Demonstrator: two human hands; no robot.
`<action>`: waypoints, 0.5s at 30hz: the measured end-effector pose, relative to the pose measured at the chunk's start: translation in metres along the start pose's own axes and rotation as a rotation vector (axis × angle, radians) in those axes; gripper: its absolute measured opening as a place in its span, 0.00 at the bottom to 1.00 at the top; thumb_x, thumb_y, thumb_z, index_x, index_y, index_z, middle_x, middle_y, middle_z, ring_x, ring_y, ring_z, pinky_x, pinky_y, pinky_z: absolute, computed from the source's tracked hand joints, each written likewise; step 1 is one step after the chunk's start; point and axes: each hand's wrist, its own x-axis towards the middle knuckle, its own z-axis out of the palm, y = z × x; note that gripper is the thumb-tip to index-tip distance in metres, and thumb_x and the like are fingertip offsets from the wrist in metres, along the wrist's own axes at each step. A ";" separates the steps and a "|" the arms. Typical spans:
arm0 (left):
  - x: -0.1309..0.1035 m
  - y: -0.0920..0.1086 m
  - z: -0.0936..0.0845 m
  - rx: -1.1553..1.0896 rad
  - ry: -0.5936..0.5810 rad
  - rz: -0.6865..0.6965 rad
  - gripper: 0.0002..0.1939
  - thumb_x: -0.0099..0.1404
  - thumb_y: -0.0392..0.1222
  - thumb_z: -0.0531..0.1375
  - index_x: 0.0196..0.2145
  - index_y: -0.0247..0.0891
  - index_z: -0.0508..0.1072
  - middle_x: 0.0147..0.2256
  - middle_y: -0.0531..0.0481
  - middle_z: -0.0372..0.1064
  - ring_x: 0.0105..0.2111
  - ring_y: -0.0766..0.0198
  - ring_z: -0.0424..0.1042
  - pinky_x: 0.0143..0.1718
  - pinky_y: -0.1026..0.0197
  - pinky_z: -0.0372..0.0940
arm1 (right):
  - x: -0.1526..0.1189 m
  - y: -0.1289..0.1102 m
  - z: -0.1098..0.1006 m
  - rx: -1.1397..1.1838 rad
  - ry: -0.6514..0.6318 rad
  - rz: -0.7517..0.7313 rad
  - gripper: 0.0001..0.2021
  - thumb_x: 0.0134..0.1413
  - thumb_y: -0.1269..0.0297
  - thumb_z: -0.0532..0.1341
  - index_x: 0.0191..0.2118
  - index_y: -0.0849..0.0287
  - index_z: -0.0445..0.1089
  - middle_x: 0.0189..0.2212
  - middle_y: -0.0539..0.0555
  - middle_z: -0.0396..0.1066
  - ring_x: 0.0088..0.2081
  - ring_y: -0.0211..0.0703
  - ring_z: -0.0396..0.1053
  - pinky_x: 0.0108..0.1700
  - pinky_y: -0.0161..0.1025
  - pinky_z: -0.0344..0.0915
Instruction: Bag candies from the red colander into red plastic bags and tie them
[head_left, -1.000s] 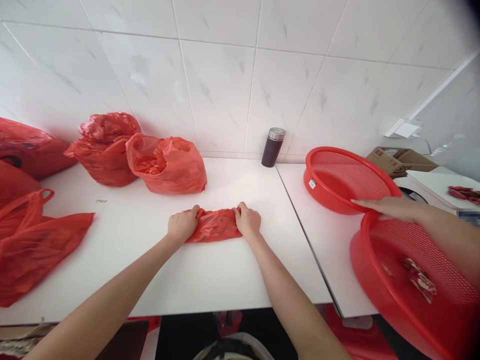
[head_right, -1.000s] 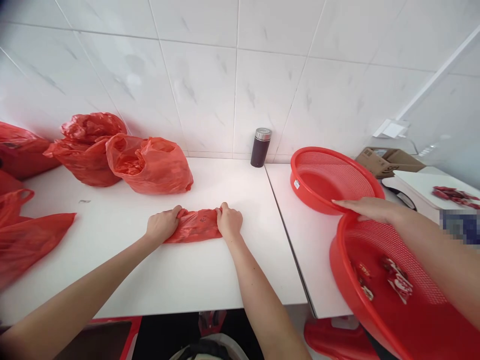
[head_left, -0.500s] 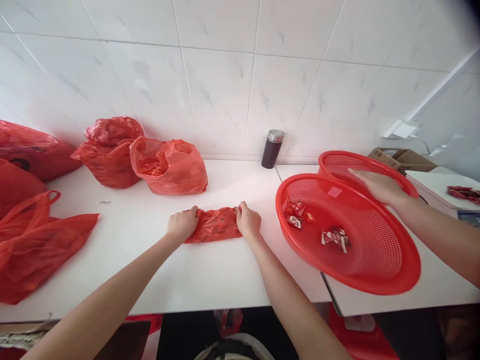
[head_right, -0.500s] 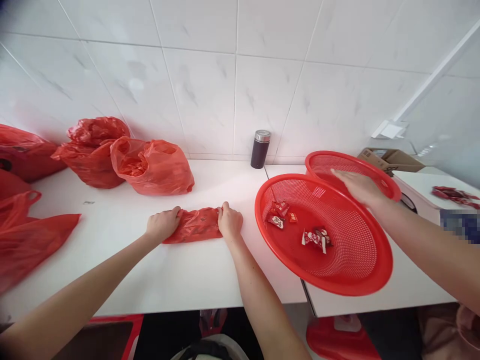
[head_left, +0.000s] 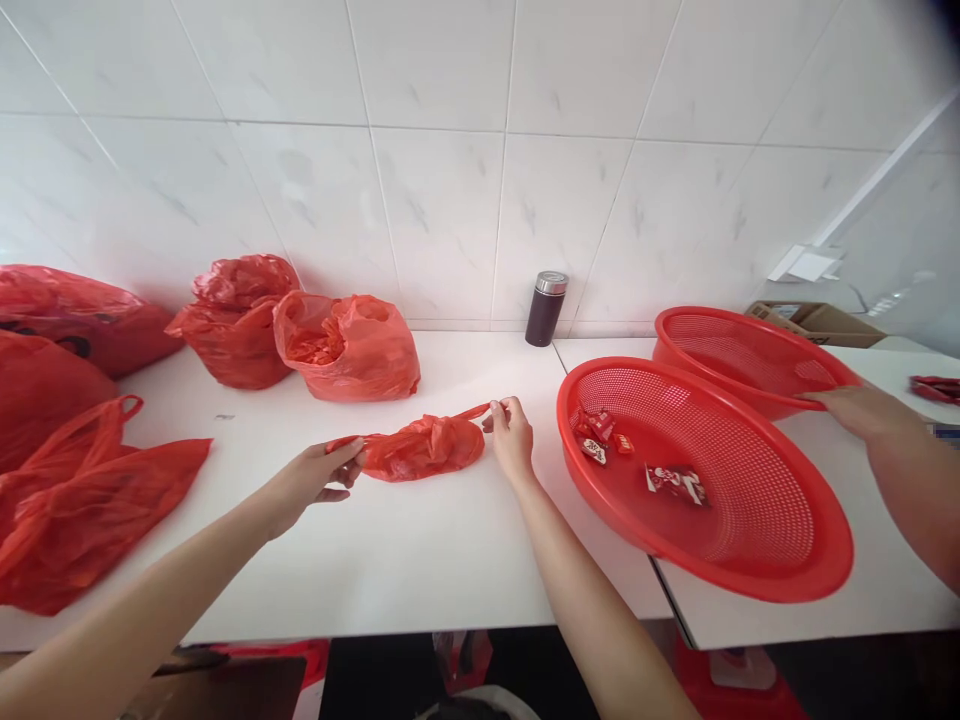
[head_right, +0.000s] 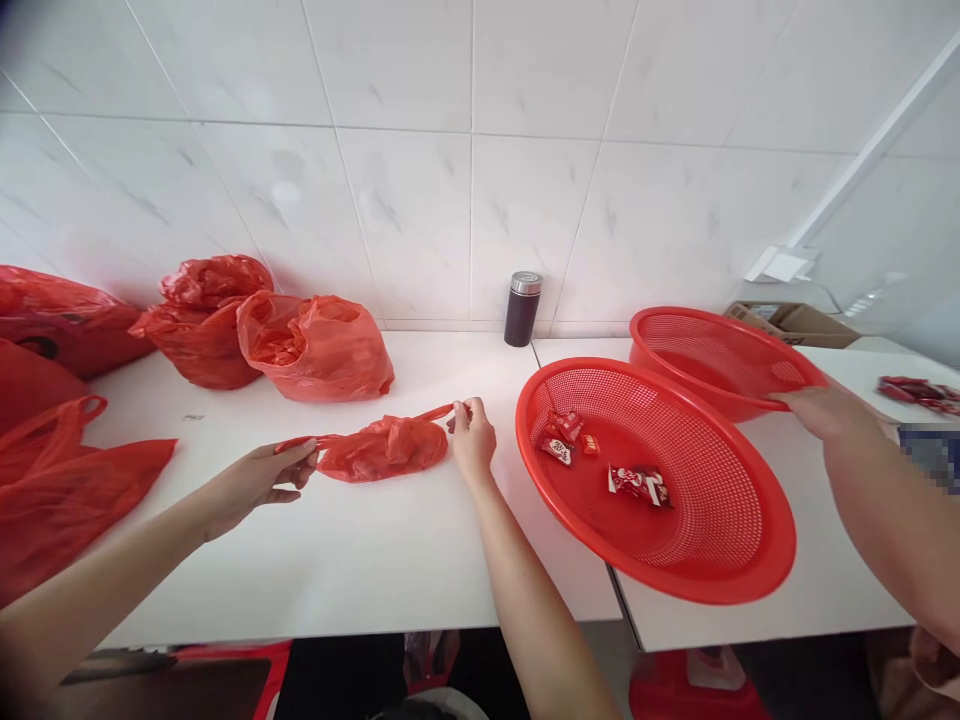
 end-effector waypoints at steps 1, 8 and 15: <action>-0.003 0.003 -0.001 0.003 0.026 0.023 0.22 0.62 0.62 0.53 0.32 0.40 0.69 0.32 0.48 0.68 0.32 0.62 0.70 0.37 0.57 0.72 | -0.003 -0.004 -0.002 0.055 0.016 -0.028 0.13 0.67 0.52 0.42 0.37 0.52 0.56 0.31 0.46 0.74 0.33 0.38 0.73 0.37 0.34 0.62; 0.005 0.029 0.030 0.602 0.471 0.592 0.22 0.66 0.51 0.52 0.57 0.45 0.63 0.58 0.44 0.63 0.56 0.50 0.63 0.55 0.48 0.61 | -0.018 -0.034 0.003 0.492 0.010 -0.205 0.12 0.65 0.51 0.51 0.38 0.54 0.60 0.32 0.49 0.72 0.36 0.39 0.74 0.43 0.37 0.66; 0.050 0.035 0.070 0.664 0.201 0.531 0.08 0.60 0.47 0.59 0.35 0.42 0.73 0.34 0.48 0.75 0.36 0.53 0.73 0.35 0.57 0.65 | -0.030 -0.032 0.013 0.637 -0.055 -0.294 0.11 0.63 0.53 0.54 0.44 0.54 0.62 0.39 0.52 0.71 0.40 0.39 0.72 0.47 0.41 0.66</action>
